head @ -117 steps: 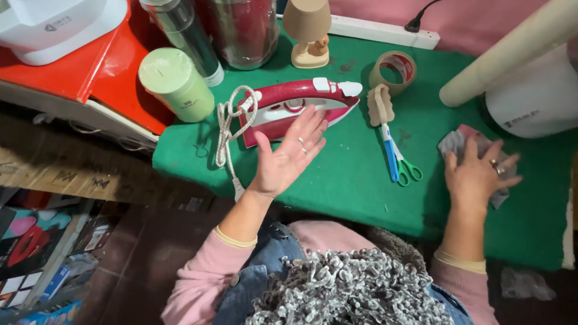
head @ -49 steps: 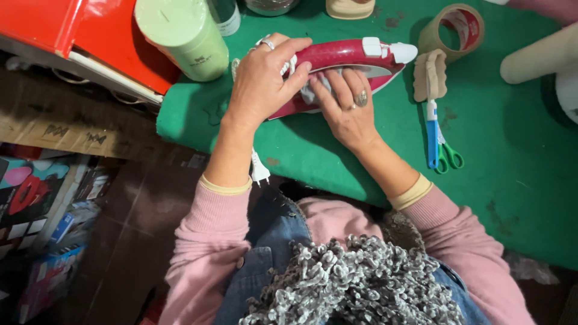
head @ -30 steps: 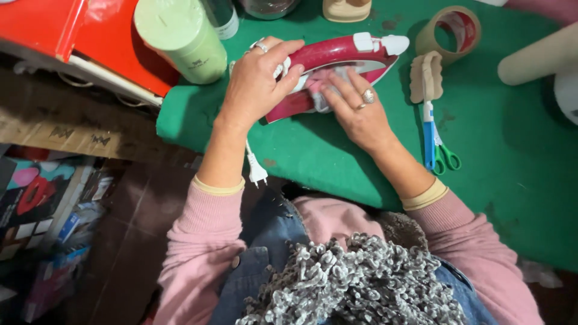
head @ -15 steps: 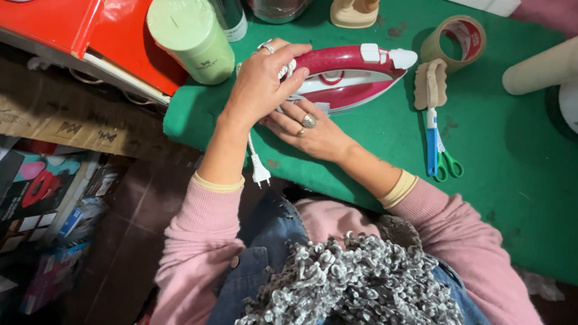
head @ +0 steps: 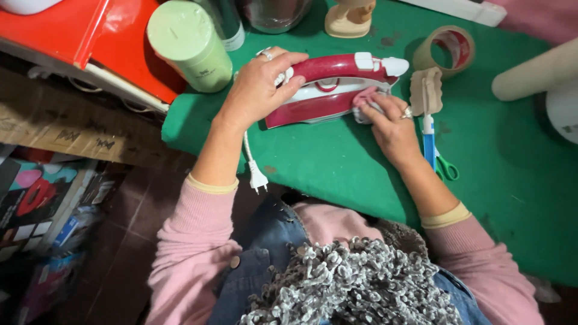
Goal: Clean a clothing iron and wrap a cardboard tube with plastic stretch film.
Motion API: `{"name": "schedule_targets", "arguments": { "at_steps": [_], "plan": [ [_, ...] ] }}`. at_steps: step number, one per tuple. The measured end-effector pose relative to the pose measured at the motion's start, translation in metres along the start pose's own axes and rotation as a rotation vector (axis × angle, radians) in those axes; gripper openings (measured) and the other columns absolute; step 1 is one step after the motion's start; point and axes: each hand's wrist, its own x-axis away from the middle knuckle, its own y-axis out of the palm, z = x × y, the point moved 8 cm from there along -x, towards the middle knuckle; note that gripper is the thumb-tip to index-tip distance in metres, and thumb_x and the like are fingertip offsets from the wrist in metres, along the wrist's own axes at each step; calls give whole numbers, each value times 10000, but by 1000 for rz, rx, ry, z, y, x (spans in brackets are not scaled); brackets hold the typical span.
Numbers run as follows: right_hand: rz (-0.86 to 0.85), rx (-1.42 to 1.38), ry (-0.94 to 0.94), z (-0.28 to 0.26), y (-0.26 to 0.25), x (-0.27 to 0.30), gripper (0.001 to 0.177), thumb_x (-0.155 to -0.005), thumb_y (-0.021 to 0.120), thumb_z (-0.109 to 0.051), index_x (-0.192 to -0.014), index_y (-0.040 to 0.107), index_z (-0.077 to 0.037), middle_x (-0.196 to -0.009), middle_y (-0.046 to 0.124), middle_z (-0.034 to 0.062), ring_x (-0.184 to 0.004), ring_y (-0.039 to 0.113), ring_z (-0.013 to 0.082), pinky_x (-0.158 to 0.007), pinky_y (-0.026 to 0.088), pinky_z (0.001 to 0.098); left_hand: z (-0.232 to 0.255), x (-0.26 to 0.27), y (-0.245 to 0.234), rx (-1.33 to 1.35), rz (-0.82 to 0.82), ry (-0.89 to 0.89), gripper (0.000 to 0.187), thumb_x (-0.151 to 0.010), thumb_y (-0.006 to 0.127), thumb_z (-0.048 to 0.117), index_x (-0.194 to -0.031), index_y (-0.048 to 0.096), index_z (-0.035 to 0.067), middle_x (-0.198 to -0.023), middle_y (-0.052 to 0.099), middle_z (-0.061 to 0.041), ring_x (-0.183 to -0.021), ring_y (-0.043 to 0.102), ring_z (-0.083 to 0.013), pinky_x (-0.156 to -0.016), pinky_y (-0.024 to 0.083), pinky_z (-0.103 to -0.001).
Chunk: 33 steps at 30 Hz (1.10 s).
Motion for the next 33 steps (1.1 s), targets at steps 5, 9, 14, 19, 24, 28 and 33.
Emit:
{"name": "schedule_targets", "arguments": {
  "at_steps": [5,9,14,19,24,28,33],
  "plan": [
    [62,-23,38,-21,-40,-15,562,-777,754,49,-1308,696,-126,-1339,615,112,-1146,605,369,-992,518,480,0,0,2,-6,-3,-34,381,-940,751,236,-1276,670,77,-1063,686,-128,-968,668,-348,-812,534,-441],
    [216,51,-59,-62,-48,-65,646,-764,741,86,-1363,697,-152,-1399,568,109,-1210,588,374,-1050,523,469,-2,0,1,-7,14,-84,406,-876,782,240,-1224,656,72,-1108,684,-129,-1002,667,-356,-837,543,-447],
    [220,62,-128,-98,-17,-133,536,-813,740,-122,-1341,662,-76,-1368,560,124,-1208,573,392,-1058,477,508,-20,3,10,-83,-6,-134,432,-795,795,202,-1149,615,31,-1080,664,-158,-1010,646,-390,-828,531,-468],
    [110,49,-5,-64,10,-150,238,-1013,697,-277,-1185,719,-114,-1026,645,66,-936,610,309,-848,477,471,-19,5,7,-72,20,-123,463,-791,808,194,-1166,598,21,-1083,659,-167,-1005,641,-400,-822,529,-471],
    [214,128,-12,-41,-13,-133,186,-978,641,-229,-1100,709,-107,-975,641,84,-916,606,318,-808,462,462,-11,2,5,-22,14,-133,395,-840,827,241,-1149,647,74,-1090,696,-111,-1005,677,-345,-835,549,-441],
    [217,129,62,-12,-13,-111,177,-1002,599,-192,-1098,686,-71,-996,633,130,-937,597,353,-838,474,474,-8,2,4,-24,7,-133,383,-845,828,242,-1153,661,86,-1081,698,-104,-1002,680,-334,-835,551,-434],
    [212,6,264,30,-6,-76,186,-1095,534,-169,-1148,619,-12,-1078,617,217,-982,586,437,-834,469,524,-9,1,3,-18,9,-112,380,-841,836,219,-1154,670,84,-1066,697,-116,-999,674,-348,-841,545,-435]
  ]
}}
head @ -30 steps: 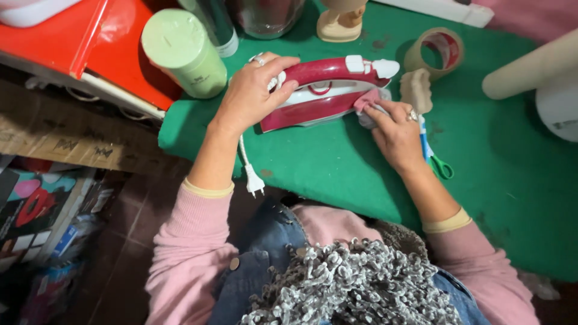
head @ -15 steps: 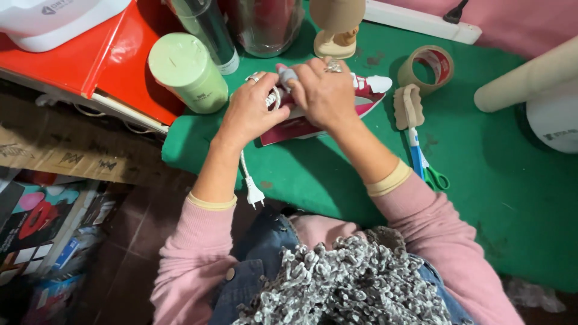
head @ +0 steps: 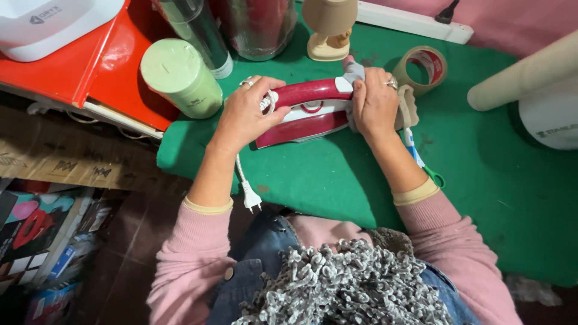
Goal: Clean a clothing iron and wrap a cardboard tube with plastic stretch film.
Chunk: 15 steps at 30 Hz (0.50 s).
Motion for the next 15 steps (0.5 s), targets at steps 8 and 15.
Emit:
{"name": "schedule_targets", "arguments": {
  "at_steps": [8,15],
  "plan": [
    [-52,88,47,-8,-27,44,184,-1007,635,-129,-1126,589,4,-1029,610,222,-936,583,433,-800,480,516,-6,-22,-3,121,-222,88,423,-821,844,194,-1195,692,70,-1045,685,-117,-1002,662,-297,-871,526,-398],
    [-135,233,-14,-30,-57,83,287,-949,692,-182,-1160,625,2,-938,610,185,-757,603,387,-650,494,483,1,-35,4,52,-355,138,464,-820,831,186,-1254,701,84,-1265,669,-139,-1197,624,-323,-999,493,-405]
  ]
}}
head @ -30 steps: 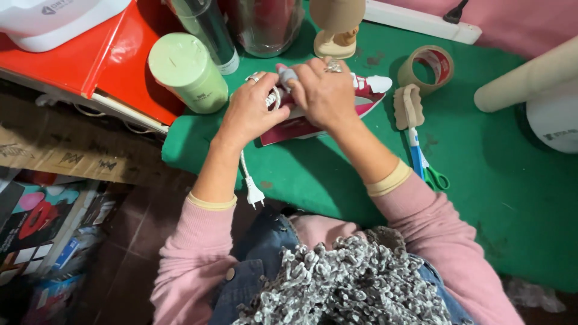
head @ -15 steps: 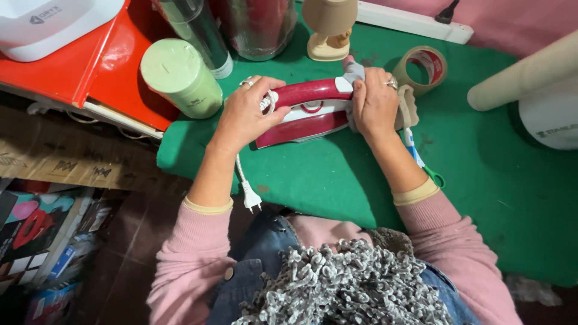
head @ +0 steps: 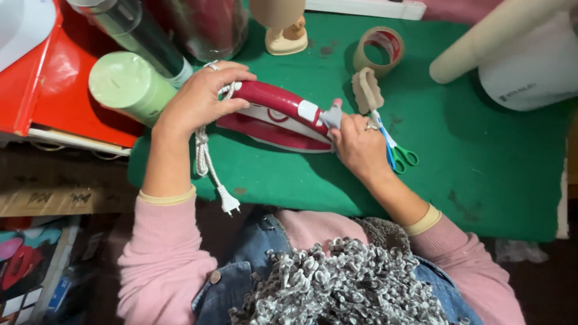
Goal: Clean a clothing iron and wrap a cardboard tube with plastic stretch film.
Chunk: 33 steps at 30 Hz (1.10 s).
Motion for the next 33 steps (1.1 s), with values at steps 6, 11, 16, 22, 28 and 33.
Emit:
{"name": "schedule_targets", "arguments": {
  "at_steps": [6,11,16,22,28,33],
  "plan": [
    [-130,-362,396,72,32,48,129,-1106,619,-213,-1116,629,-85,-910,674,136,-828,692,324,-713,530,389,15,4,7,-270,84,-24,492,-837,799,159,-1322,715,153,-1483,594,-140,-1400,464,-435,-1148,378,-488],
    [47,-407,210,33,-25,15,514,-989,626,7,-1484,569,-116,-1148,684,134,-905,688,295,-794,555,386,58,4,27,-453,144,7,461,-857,765,250,-1312,734,183,-1483,592,-153,-1460,343,-455,-1162,176,-657],
    [66,-265,-203,-10,-29,26,721,-773,701,83,-1442,577,-154,-1372,646,129,-846,633,266,-775,544,360,57,3,42,-387,174,-8,444,-894,776,436,-1272,738,207,-1409,626,-114,-1468,341,-406,-1134,50,-726],
    [-115,-177,-147,9,-27,52,737,-663,741,42,-1376,636,-113,-1402,651,100,-716,566,254,-679,526,365,54,6,44,-401,190,-17,412,-928,787,450,-1274,743,231,-1430,627,-68,-1494,365,-379,-1183,58,-695],
    [110,-216,-66,8,-33,43,690,-846,701,63,-1484,558,-159,-1437,602,45,-1012,662,294,-878,561,378,40,48,33,-434,444,7,744,-926,883,343,-1542,505,166,-1654,365,-159,-1540,293,-439,-1253,183,-629],
    [-113,-191,-73,5,-24,52,733,-724,706,38,-1441,586,-57,-1407,645,92,-869,630,293,-794,551,412,3,110,28,-246,624,-210,942,-921,904,300,-1602,322,9,-1639,361,-254,-1519,389,-443,-1262,368,-487]
  ]
}}
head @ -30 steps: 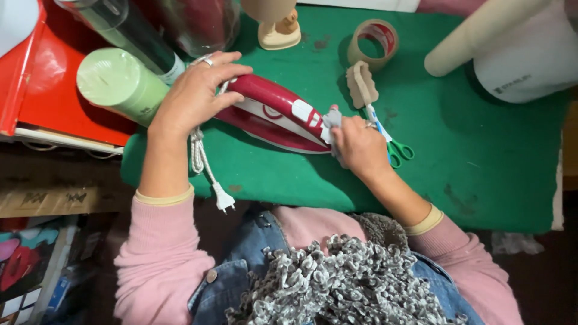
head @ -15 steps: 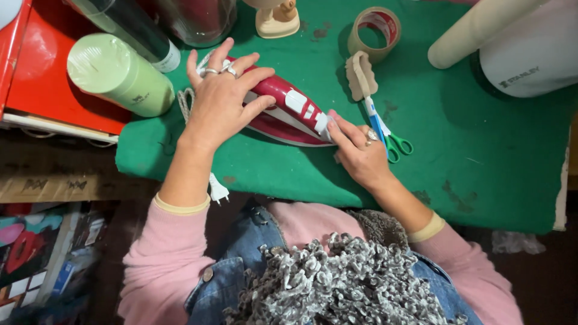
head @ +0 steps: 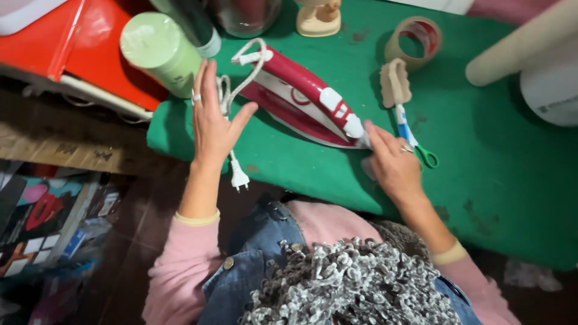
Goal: Clean a clothing iron and wrap a cardboard tube with plastic stretch film.
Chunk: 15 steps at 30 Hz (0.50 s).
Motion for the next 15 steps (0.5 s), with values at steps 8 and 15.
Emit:
{"name": "schedule_targets", "arguments": {
  "at_steps": [8,15],
  "plan": [
    [126,44,25,10,-25,24,586,-842,660,44,-1395,645,-150,-1391,627,106,-1096,660,325,-947,562,417,-20,91,-1,-341,-71,-226,866,-785,876,372,-1437,468,-26,-1445,496,-271,-1299,498,-458,-1081,410,-531],
    [162,-272,179,28,2,-6,501,-978,560,30,-1471,574,-55,-1445,567,218,-1259,621,368,-1042,518,404,-21,108,7,-437,-97,-262,358,-881,752,232,-1143,617,30,-1183,621,-195,-1074,592,-410,-947,489,-499]
  ]
}}
